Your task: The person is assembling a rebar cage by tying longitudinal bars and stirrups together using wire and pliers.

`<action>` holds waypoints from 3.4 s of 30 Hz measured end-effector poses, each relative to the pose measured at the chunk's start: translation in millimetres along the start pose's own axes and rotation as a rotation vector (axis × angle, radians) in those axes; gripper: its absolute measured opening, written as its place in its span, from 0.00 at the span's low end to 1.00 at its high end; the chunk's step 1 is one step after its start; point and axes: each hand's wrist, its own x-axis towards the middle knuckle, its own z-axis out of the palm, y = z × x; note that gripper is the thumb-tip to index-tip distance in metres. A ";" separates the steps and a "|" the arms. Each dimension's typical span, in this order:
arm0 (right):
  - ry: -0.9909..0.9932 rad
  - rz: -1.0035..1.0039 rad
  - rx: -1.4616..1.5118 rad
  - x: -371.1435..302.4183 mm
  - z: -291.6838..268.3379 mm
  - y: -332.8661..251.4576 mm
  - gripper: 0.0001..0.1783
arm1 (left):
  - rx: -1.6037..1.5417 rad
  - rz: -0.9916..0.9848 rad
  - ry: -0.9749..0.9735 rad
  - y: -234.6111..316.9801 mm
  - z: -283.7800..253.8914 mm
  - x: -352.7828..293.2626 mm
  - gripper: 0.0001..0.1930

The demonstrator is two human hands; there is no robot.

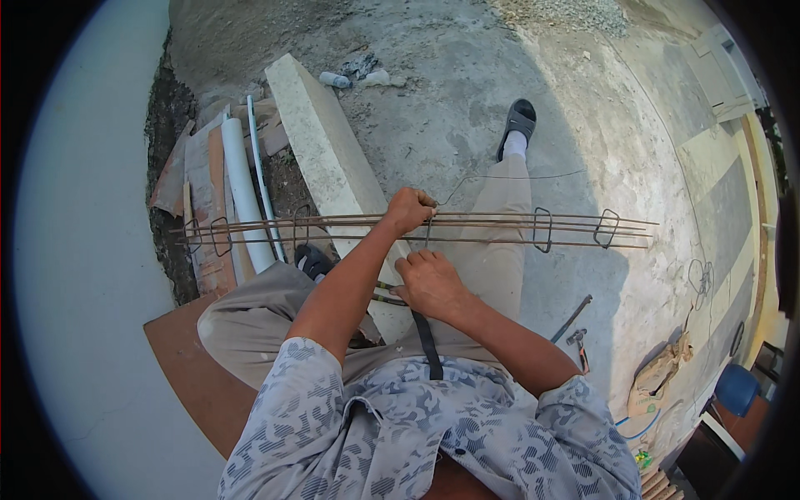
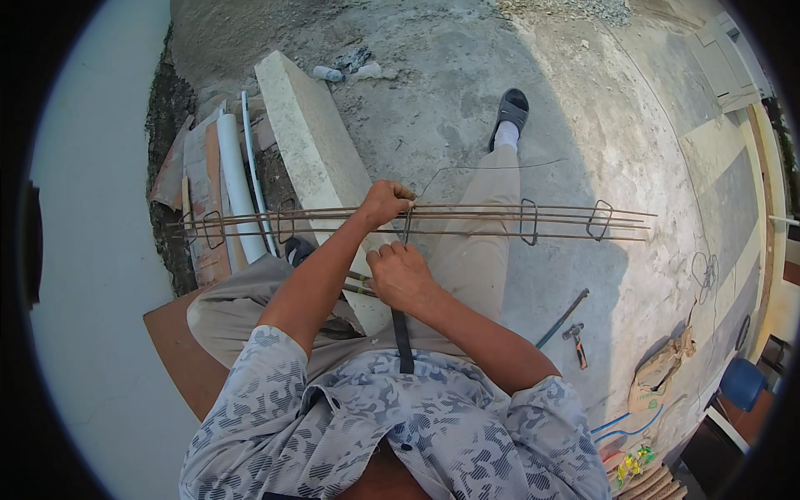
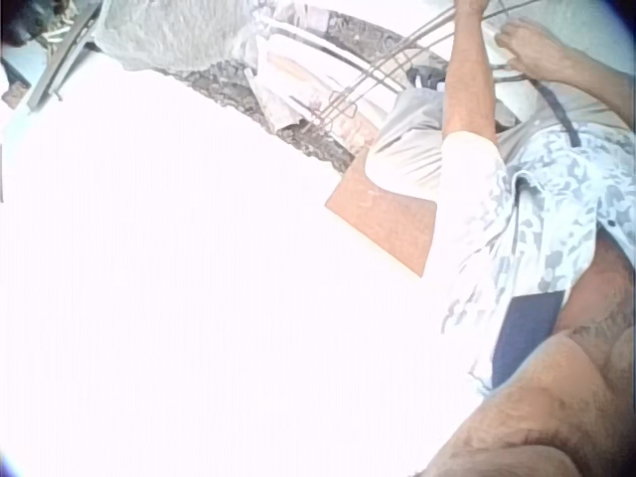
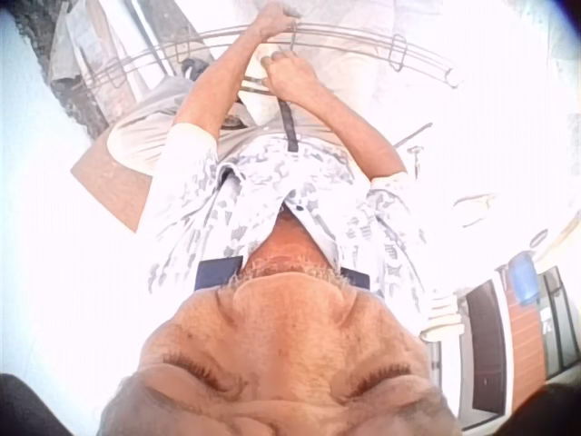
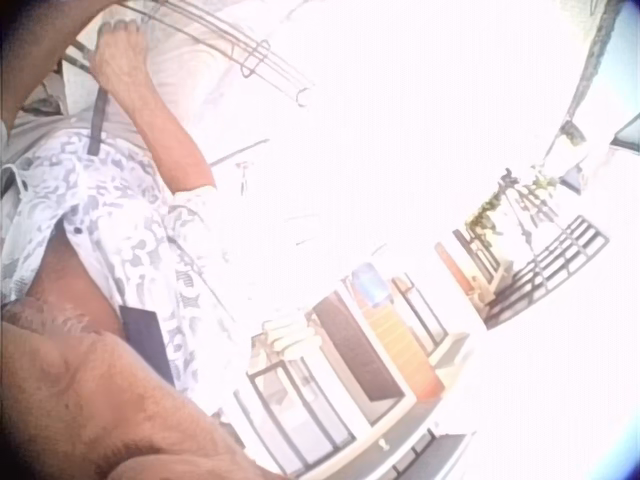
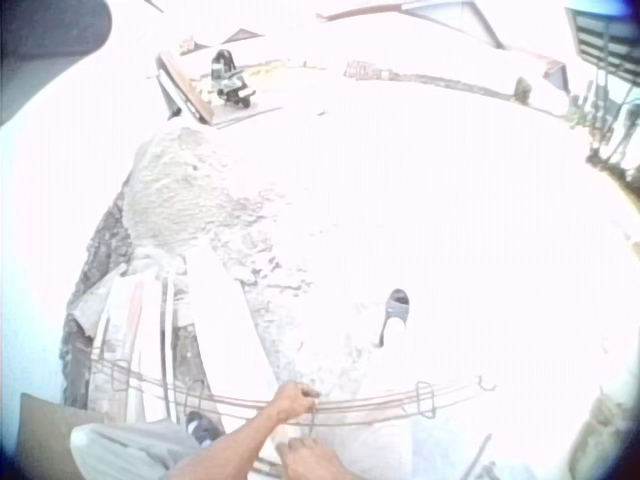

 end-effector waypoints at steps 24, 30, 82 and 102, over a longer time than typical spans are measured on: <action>0.012 0.451 1.224 -19.4 -72.2 46.1 0.14 | 0.088 0.236 -0.550 51.6 -48.7 -151.2 0.28; 0.168 0.368 1.182 -29.7 -47.7 46.1 0.56 | -0.784 0.100 -0.100 60.4 9.3 -151.0 0.13; -0.354 0.673 0.920 -81.4 -30.5 39.9 0.19 | 0.304 0.170 -0.027 -2.4 -11.3 -33.7 0.23; -0.138 0.773 1.120 -44.2 -9.6 53.5 0.18 | 0.016 0.022 -0.282 2.7 -33.2 -13.2 0.29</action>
